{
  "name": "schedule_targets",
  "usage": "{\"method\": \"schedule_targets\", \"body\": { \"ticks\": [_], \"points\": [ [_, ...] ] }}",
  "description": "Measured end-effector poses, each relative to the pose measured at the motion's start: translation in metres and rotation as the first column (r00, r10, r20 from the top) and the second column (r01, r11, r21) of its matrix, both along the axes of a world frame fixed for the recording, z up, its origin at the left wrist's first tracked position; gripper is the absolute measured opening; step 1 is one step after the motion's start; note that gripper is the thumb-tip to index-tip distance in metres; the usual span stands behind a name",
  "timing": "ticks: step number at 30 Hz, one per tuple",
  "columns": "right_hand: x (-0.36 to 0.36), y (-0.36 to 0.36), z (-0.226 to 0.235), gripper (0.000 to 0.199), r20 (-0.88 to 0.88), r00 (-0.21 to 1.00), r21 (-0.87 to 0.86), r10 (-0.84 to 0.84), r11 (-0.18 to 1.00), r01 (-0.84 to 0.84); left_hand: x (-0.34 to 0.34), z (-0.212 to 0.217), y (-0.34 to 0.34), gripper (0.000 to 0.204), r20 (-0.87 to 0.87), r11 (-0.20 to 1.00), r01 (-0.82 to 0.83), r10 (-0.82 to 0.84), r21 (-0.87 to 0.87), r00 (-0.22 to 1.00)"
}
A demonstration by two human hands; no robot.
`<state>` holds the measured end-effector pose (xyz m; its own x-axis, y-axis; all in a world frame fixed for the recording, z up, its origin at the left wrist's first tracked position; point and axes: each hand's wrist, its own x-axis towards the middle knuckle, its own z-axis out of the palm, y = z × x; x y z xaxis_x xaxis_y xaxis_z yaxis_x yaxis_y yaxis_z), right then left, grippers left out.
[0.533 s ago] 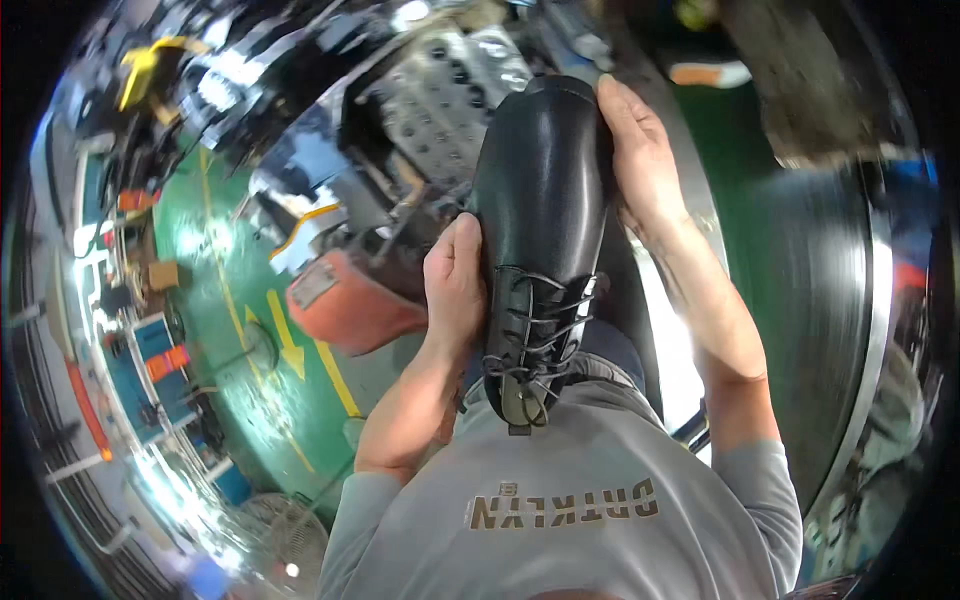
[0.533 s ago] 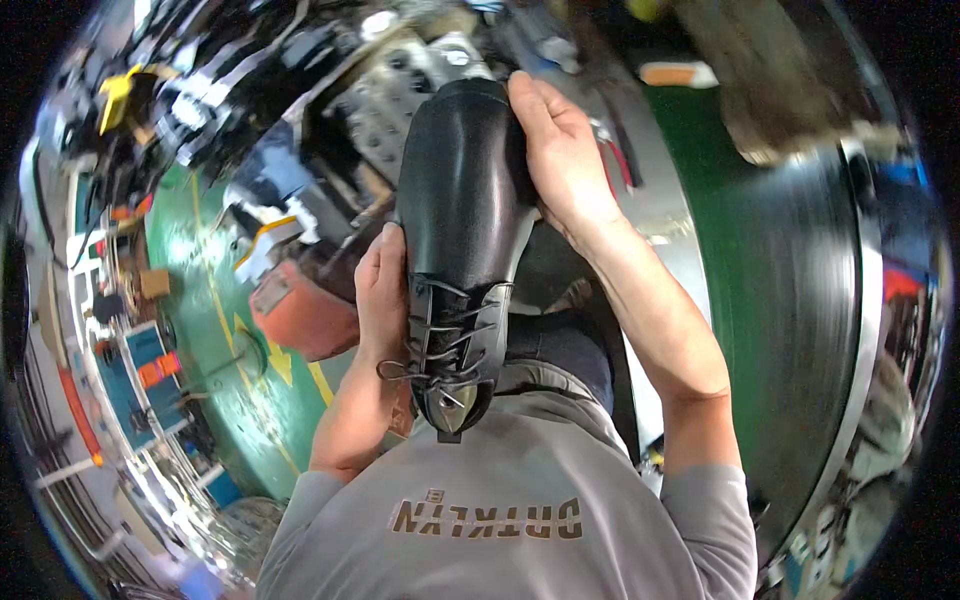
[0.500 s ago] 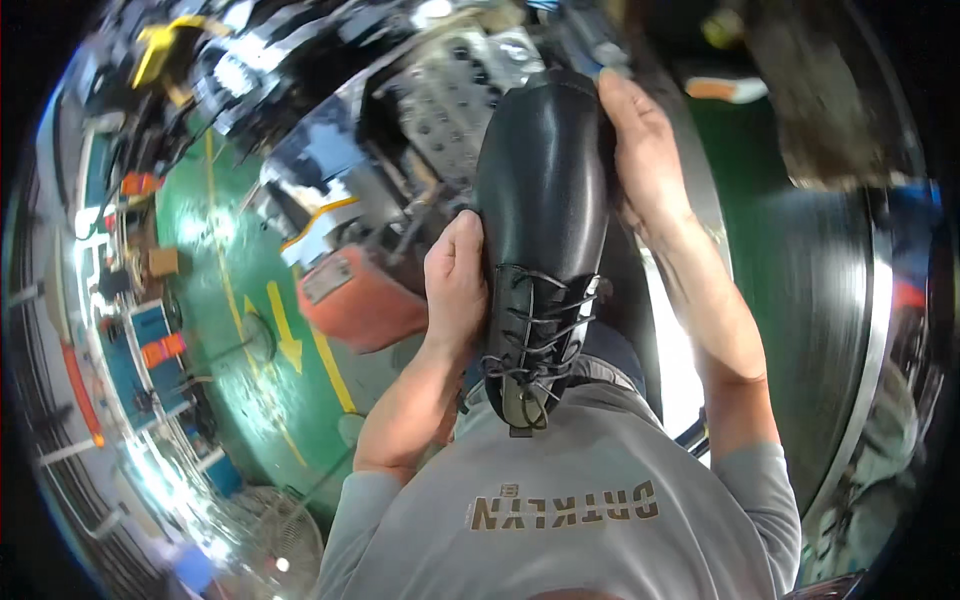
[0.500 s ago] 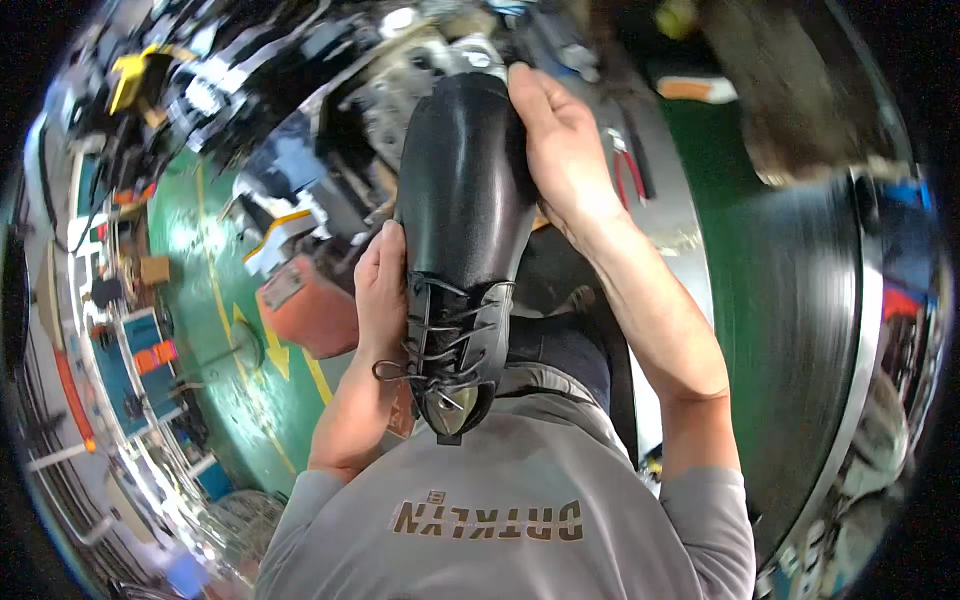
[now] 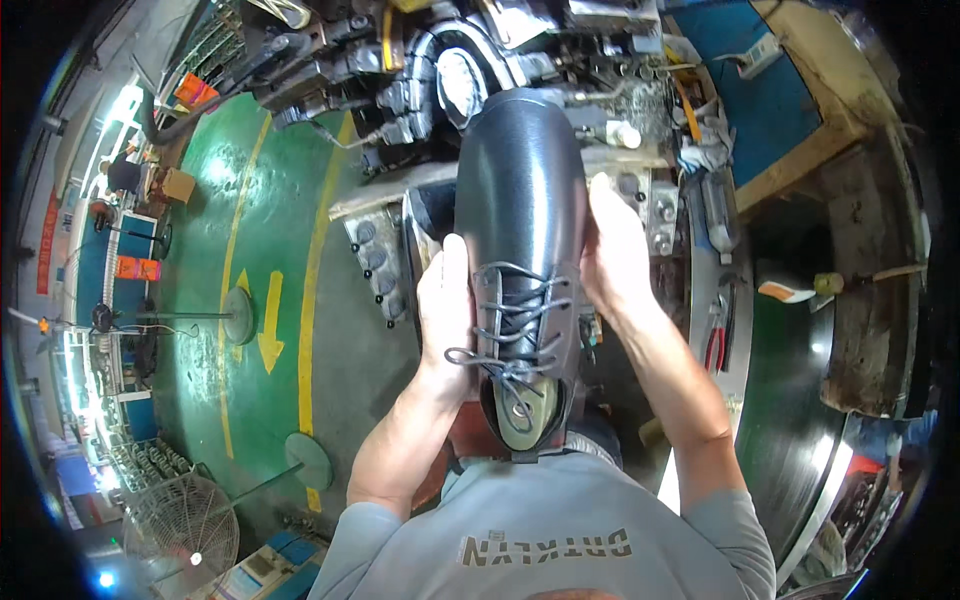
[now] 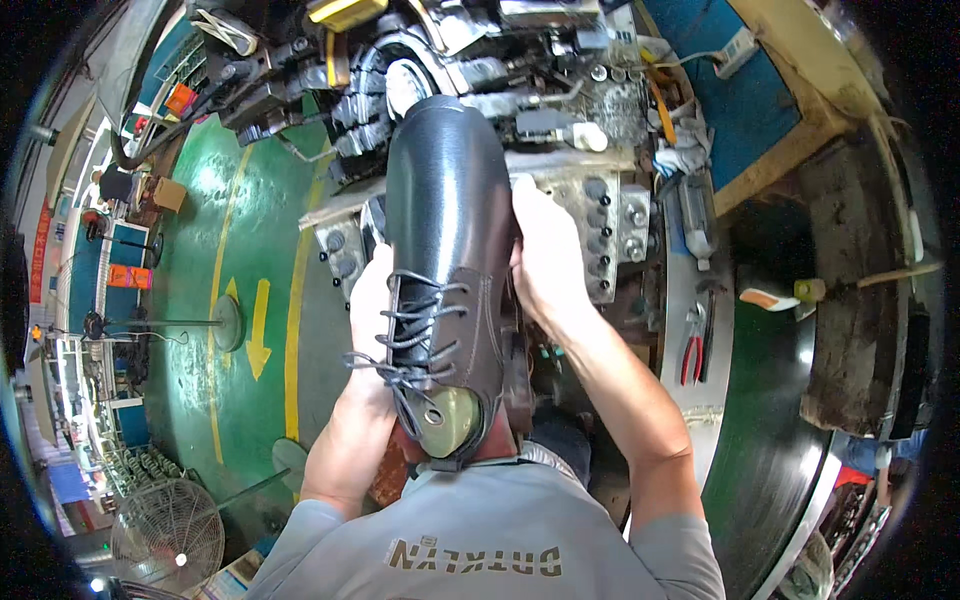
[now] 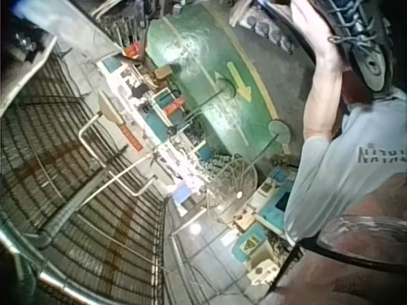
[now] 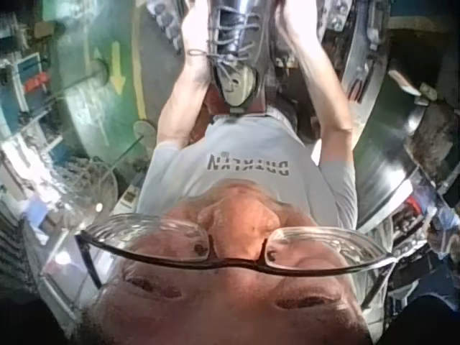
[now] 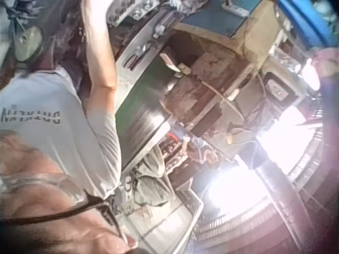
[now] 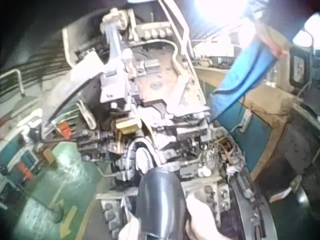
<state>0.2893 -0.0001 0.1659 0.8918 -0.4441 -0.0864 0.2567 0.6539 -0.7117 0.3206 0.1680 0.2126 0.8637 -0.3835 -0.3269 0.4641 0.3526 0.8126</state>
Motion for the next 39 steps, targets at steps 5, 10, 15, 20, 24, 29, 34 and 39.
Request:
{"method": "schedule_targets", "body": {
  "ticks": [5,10,15,20,24,29,34,39],
  "points": [
    [0.052,0.011,-0.012,0.031,-0.056,0.997,0.034,0.054,0.998,-0.052,0.075,-0.046,0.014,0.056,-0.099,0.992,0.079,-0.089,-0.099,0.991],
    [0.082,0.01,0.006,0.035,-0.099,0.984,0.063,0.151,0.987,-0.145,0.113,-0.039,-0.006,0.034,-0.022,0.993,-0.029,0.027,-0.11,0.999],
    [0.114,0.002,-0.016,0.031,0.003,0.998,0.14,0.058,0.988,-0.058,0.14,-0.044,-0.024,0.033,0.035,0.991,-0.124,0.126,-0.055,0.991],
    [0.123,0.006,-0.009,0.029,-0.034,0.999,0.092,0.029,0.995,-0.026,0.152,-0.049,-0.028,0.034,0.021,0.989,-0.139,0.14,-0.047,0.99],
    [0.122,0.01,0.006,0.023,-0.058,0.998,0.097,0.011,0.995,-0.006,0.15,-0.035,-0.028,0.038,-0.01,0.992,-0.114,0.114,-0.051,0.993],
    [0.119,0.011,0.015,0.022,-0.033,0.999,0.166,0.038,0.986,-0.032,0.147,-0.023,-0.029,0.038,-0.052,0.992,-0.122,0.121,-0.035,0.991],
    [0.12,0.011,0.012,0.026,-0.007,0.996,0.255,0.084,0.964,-0.079,0.15,-0.032,-0.028,0.036,-0.062,0.992,-0.117,0.114,-0.045,0.992],
    [0.128,0.011,-0.002,0.03,-0.069,0.996,0.277,0.049,0.961,-0.028,0.151,-0.035,-0.032,0.034,-0.036,0.987,-0.158,0.156,-0.034,0.987]
  ]
}}
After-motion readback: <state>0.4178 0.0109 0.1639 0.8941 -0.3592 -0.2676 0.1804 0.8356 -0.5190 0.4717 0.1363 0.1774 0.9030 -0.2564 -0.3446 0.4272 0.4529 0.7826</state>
